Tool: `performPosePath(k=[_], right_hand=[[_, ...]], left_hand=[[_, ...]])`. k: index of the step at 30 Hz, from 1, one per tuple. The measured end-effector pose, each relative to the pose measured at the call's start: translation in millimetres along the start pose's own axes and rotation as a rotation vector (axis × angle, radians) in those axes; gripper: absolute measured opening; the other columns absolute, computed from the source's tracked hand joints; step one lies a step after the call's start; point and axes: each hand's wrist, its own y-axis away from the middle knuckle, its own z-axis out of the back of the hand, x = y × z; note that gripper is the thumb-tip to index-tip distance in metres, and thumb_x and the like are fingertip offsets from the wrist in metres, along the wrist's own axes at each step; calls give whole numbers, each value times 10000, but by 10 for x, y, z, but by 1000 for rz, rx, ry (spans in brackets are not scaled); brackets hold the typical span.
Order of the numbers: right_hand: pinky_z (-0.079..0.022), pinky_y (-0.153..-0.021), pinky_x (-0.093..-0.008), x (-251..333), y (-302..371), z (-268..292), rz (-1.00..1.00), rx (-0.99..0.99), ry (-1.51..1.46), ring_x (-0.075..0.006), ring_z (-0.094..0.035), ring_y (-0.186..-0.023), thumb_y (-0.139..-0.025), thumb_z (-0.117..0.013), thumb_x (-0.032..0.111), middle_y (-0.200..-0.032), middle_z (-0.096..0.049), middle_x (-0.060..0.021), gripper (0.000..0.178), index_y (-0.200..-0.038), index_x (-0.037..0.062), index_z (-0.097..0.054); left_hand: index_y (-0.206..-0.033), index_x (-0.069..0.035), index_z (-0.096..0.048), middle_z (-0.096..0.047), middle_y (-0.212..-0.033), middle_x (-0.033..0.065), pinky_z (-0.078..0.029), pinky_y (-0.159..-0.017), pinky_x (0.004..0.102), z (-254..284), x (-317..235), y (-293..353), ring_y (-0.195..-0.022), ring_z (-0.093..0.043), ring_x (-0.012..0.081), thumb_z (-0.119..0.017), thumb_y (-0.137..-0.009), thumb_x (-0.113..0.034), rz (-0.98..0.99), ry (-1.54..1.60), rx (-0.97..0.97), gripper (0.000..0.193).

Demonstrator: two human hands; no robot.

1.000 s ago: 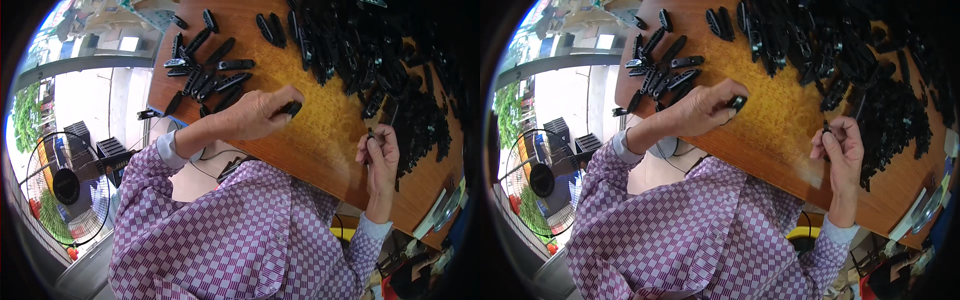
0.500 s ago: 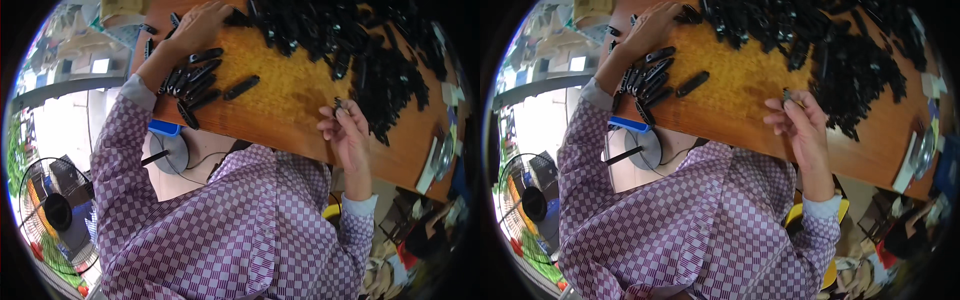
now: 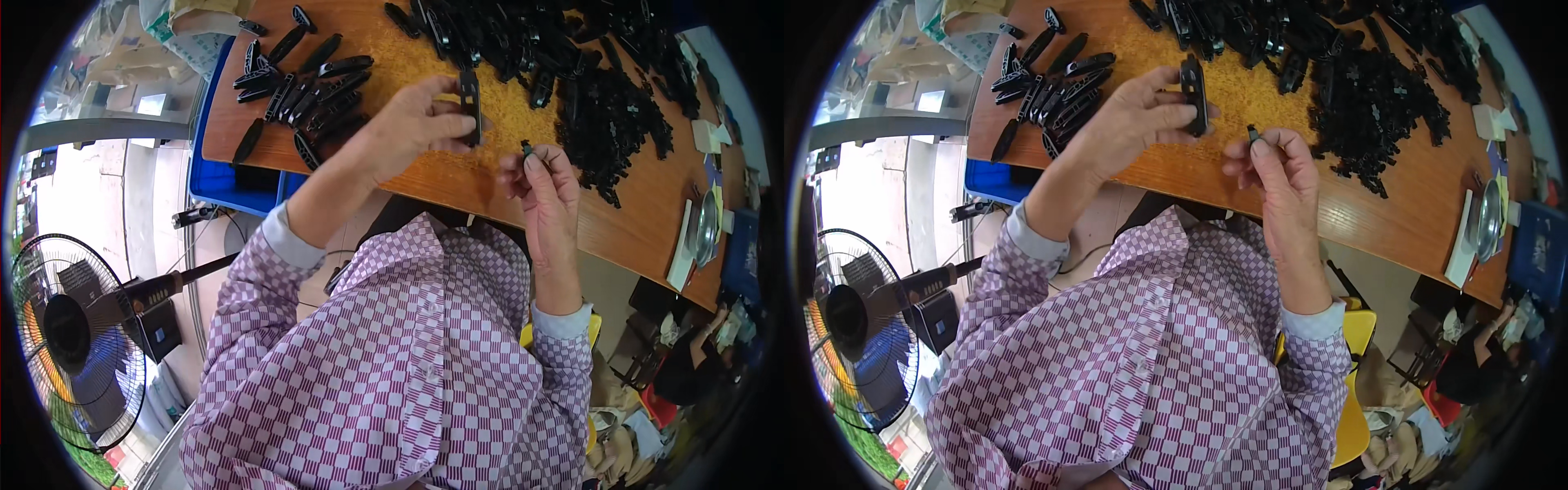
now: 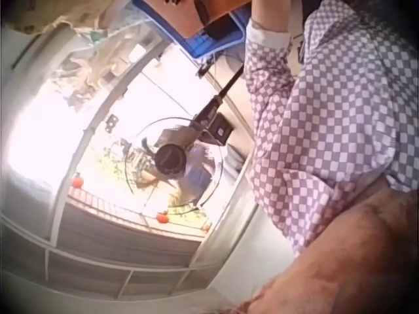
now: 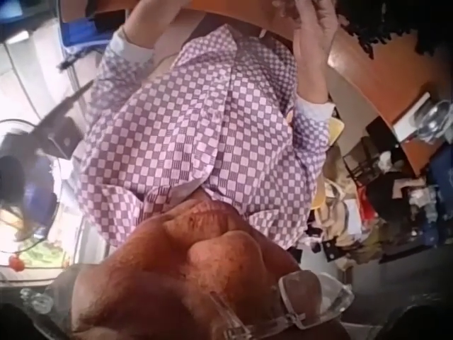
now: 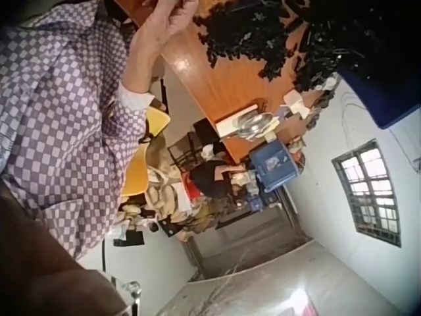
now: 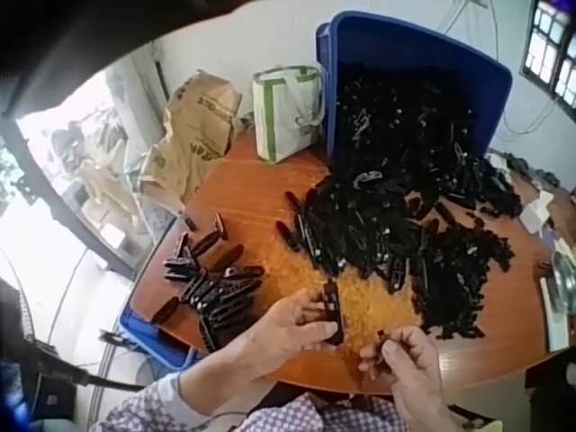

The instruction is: The recorder is sorting and inspecting small black plastic components on a wooden workbench.

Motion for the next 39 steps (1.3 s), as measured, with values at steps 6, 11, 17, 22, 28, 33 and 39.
performPosePath(k=[6,11,17,22,28,33,39], right_hand=[[-407,-796,-228,-109,-42,-146,124,-93,-111,-95,-536,-940,-886,-630,69,-1131,-599,-76,91,-974,47,-618],[-402,-819,-233,-175,-29,-185,162,-79,-109,-94,-526,-929,-884,-640,80,-1130,-594,-72,77,-949,41,-627],[-413,-832,-244,-230,-11,-175,182,-112,-170,-106,-538,-930,-878,-646,74,-1105,-598,-67,81,-945,33,-627],[-411,-885,-258,-280,-2,-217,169,-226,-138,-110,-534,-945,-884,-641,74,-1039,-603,-56,58,-917,28,-629],[-422,-894,-269,-299,-25,-116,165,-186,-58,-129,-551,-953,-896,-617,73,-1052,-603,-60,273,-1153,21,-541],[-404,-971,-286,-199,0,-55,58,-16,34,-150,-560,-1071,-909,-592,78,-1128,-610,-90,364,-1246,-1,-480],[-449,-941,-272,-247,-32,90,-17,-1,-41,-161,-590,-1054,-901,-596,53,-1134,-624,-105,332,-1214,-11,-505]], left_hand=[[-1257,35,-414,-660,-949,158,-532,-768,290,-277,257,59,-855,-648,185,-663,-799,-9,-133,-158,-96,523],[-1288,15,-376,-655,-959,124,-508,-746,259,-404,289,115,-884,-626,140,-643,-825,28,-205,-391,-92,534],[-1275,1,-384,-653,-969,137,-507,-700,250,-485,289,140,-845,-627,132,-650,-822,17,-200,-457,-117,525],[-1285,-11,-362,-645,-963,125,-505,-679,242,-518,339,161,-827,-630,127,-650,-821,19,-204,-512,-132,546],[-1310,-28,-324,-631,-973,110,-507,-689,245,-456,422,163,-851,-627,126,-634,-824,44,-136,-504,-70,581],[-1254,-13,-342,-655,-954,201,-537,-748,348,-417,551,107,-904,-670,276,-660,-803,-31,-205,-437,-5,552],[-1301,-56,-324,-637,-1037,176,-529,-806,373,-508,526,17,-988,-644,259,-629,-817,27,-180,-439,41,578]])
